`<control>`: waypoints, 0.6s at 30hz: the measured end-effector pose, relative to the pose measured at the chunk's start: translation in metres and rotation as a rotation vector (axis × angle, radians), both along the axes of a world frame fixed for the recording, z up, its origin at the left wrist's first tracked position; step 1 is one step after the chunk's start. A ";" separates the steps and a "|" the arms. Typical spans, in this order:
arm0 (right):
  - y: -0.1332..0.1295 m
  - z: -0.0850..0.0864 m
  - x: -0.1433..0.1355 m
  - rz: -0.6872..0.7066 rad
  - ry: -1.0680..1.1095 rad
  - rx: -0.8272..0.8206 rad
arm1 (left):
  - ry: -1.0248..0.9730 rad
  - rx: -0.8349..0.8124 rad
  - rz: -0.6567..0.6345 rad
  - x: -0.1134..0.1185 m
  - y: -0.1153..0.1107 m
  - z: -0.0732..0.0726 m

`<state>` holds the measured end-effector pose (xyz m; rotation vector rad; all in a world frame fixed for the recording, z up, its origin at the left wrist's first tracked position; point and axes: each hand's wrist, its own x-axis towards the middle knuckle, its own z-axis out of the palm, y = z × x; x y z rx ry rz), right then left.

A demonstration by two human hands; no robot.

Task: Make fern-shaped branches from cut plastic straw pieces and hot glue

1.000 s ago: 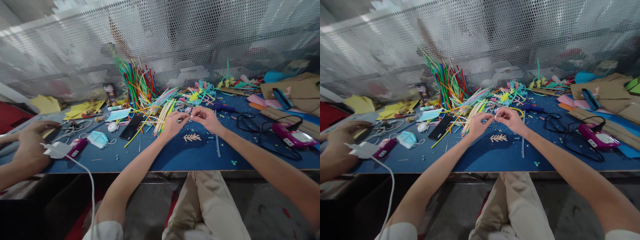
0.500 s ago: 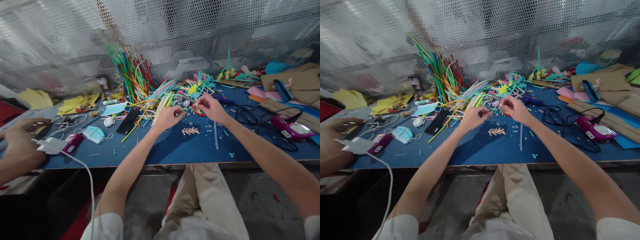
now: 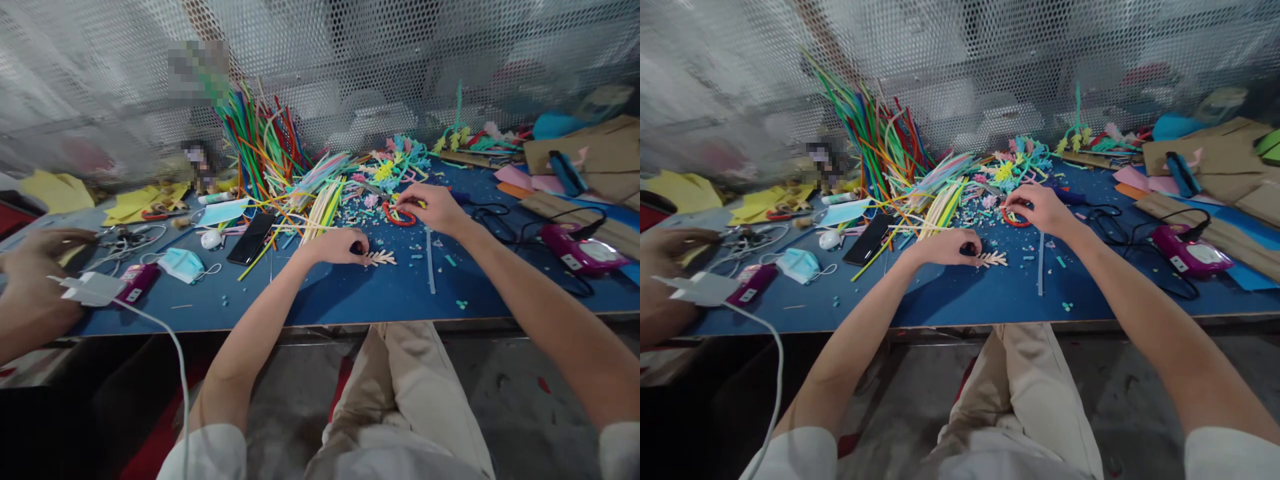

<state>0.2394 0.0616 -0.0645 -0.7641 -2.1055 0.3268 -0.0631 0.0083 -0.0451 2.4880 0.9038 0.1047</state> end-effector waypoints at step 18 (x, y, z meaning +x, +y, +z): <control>-0.039 0.008 -0.042 -0.153 0.231 0.082 | -0.623 0.328 0.577 0.004 0.011 -0.013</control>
